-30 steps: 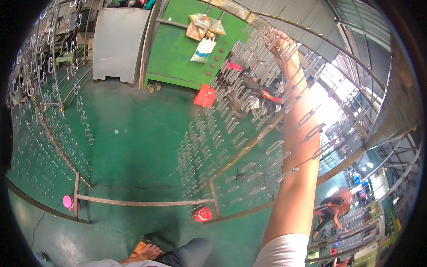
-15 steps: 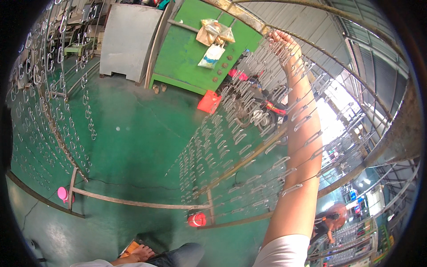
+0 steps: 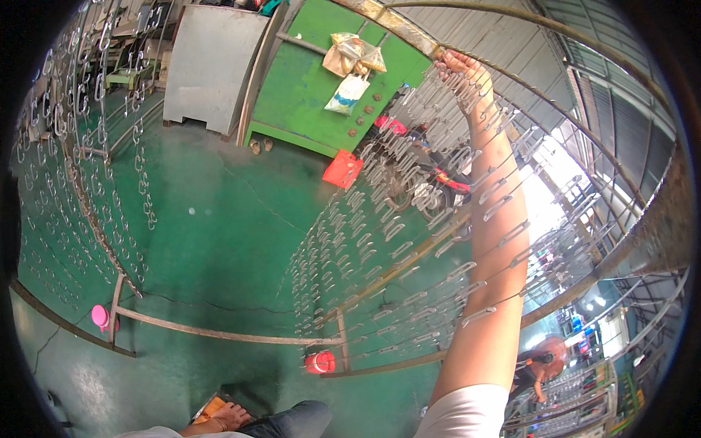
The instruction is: The person sits at a table and repeatedly picks up small metal hooks and wire pieces, then links them together by hand. The person places the assembled hook assemblies onto a nearby metal rack. The person continues this process throughout the clip.
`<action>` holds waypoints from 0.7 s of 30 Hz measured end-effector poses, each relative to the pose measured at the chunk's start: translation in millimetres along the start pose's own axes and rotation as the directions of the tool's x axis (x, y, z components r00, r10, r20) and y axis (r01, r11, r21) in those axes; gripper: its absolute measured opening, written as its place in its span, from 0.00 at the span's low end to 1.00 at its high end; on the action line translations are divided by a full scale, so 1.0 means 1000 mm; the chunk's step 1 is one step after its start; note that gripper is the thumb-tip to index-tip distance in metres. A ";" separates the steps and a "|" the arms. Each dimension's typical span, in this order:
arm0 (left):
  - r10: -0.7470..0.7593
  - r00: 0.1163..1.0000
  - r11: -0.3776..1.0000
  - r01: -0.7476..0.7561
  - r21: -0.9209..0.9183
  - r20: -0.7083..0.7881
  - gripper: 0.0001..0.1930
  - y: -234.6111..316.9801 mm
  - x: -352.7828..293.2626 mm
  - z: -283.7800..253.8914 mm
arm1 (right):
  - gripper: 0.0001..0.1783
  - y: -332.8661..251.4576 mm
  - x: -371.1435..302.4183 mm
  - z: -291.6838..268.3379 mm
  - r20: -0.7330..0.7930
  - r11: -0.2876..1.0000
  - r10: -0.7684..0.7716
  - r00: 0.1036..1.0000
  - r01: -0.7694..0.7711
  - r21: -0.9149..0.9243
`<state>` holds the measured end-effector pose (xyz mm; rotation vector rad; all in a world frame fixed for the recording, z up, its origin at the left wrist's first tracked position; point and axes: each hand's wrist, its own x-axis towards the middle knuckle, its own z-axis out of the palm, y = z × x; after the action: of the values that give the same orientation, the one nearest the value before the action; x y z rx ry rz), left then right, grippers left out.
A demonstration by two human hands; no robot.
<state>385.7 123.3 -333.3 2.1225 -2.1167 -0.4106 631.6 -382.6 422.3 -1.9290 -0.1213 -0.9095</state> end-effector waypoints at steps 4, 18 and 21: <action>0.012 0.999 1.000 -0.013 -0.021 -0.035 0.12 -0.002 -0.001 0.011 | 0.14 0.001 -0.001 0.002 -0.015 1.000 0.000 1.000 -0.001 -0.003; 0.026 0.999 1.000 -0.026 -0.006 -0.025 0.11 -0.006 0.002 0.009 | 0.15 0.008 0.001 -0.010 0.060 1.000 -0.012 0.998 0.012 0.007; 0.015 0.999 1.000 -0.016 -0.020 -0.028 0.11 -0.004 0.003 0.018 | 0.16 0.007 -0.019 -0.028 0.051 0.997 0.031 0.998 -0.035 0.070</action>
<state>384.5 122.7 -351.5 2.0870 -2.1037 -0.3959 605.6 -403.2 412.8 -1.8827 -0.1492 -0.8247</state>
